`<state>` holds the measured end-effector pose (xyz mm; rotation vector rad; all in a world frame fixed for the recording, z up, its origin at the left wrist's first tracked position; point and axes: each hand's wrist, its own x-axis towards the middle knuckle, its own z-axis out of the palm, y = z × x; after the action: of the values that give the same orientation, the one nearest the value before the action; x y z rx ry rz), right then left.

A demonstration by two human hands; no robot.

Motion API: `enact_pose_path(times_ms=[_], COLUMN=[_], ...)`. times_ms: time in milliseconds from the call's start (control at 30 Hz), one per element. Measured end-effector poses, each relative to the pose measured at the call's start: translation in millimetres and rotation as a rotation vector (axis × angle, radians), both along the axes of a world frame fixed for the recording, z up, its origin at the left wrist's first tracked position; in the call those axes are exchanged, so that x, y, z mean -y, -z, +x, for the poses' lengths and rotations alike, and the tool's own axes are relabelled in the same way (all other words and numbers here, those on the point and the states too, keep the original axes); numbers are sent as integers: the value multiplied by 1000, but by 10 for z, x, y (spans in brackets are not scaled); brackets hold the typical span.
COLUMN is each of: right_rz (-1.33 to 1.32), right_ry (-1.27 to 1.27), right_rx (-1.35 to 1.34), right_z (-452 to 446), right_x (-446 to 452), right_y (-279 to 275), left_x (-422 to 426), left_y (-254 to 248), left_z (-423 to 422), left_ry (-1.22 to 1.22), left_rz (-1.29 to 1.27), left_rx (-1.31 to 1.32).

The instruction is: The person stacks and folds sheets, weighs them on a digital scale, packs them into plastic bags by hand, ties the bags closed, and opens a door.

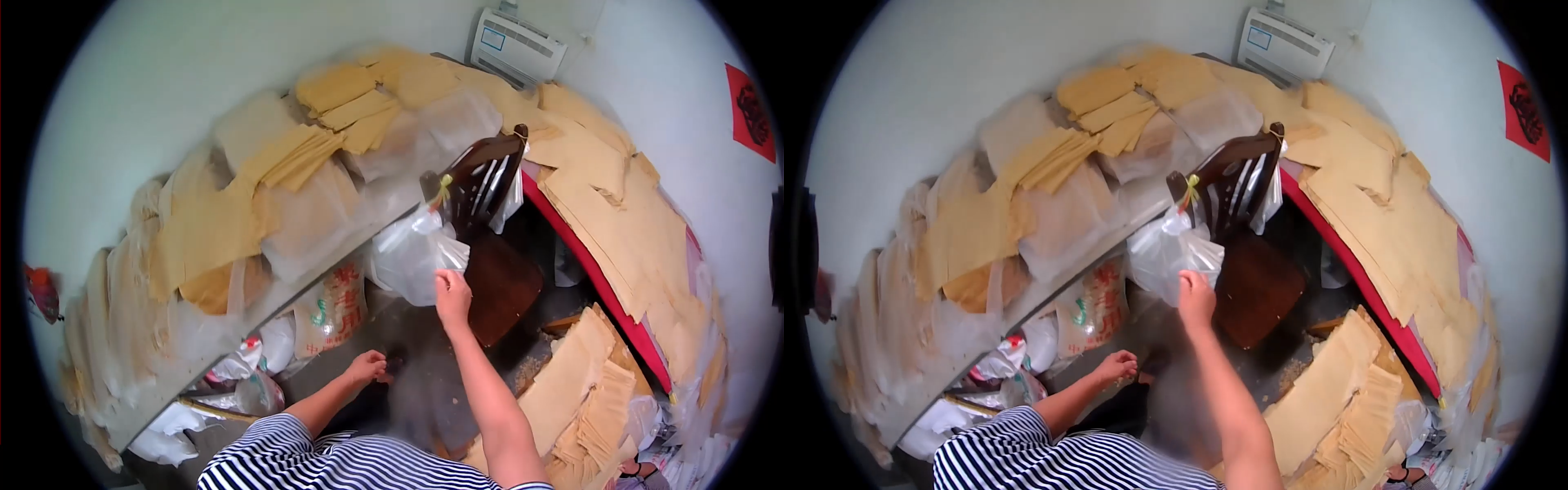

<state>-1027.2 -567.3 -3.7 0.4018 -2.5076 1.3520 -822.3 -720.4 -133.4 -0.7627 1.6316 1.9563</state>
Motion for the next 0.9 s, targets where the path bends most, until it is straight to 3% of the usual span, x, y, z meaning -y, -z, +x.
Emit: enact_pose_path(times_ms=[100, 167, 233, 367, 533, 667, 733, 800, 867, 900], right_rz=[155, 426, 511, 667, 555, 397, 401, 549, 603, 652], right_ry=[91, 190, 179, 115, 35, 11, 35, -59, 22, 82], right_rx=[166, -68, -40, -43, 34, 215, 334, 203, 310, 405], right_z=[-508, -672, -785, -1026, -982, -888, -846, -647, -291, -112], right_x=[64, 132, 200, 133, 8, 53, 19, -144, -432, -562], right_y=[497, 635, 646, 736, 571, 479, 488, 486, 857, 1003], left_x=[597, 906, 1118, 1173, 759, 440, 347, 279, 218, 155], left_y=[50, 149, 182, 260, 156, -75, -147, -197, -140, -229], left_z=[-99, -102, -124, -232, -533, -848, -1010, -1112, -1222, -1298], left_ry=[-108, -148, -238, -184, -50, 75, 146, 165, 187, 211], left_rz=[-77, -106, -144, -207, 3, 6, 28, -2, -125, -118], left_rx=[41, 26, 57, 101, 139, 100, 49, 37, -262, -259])
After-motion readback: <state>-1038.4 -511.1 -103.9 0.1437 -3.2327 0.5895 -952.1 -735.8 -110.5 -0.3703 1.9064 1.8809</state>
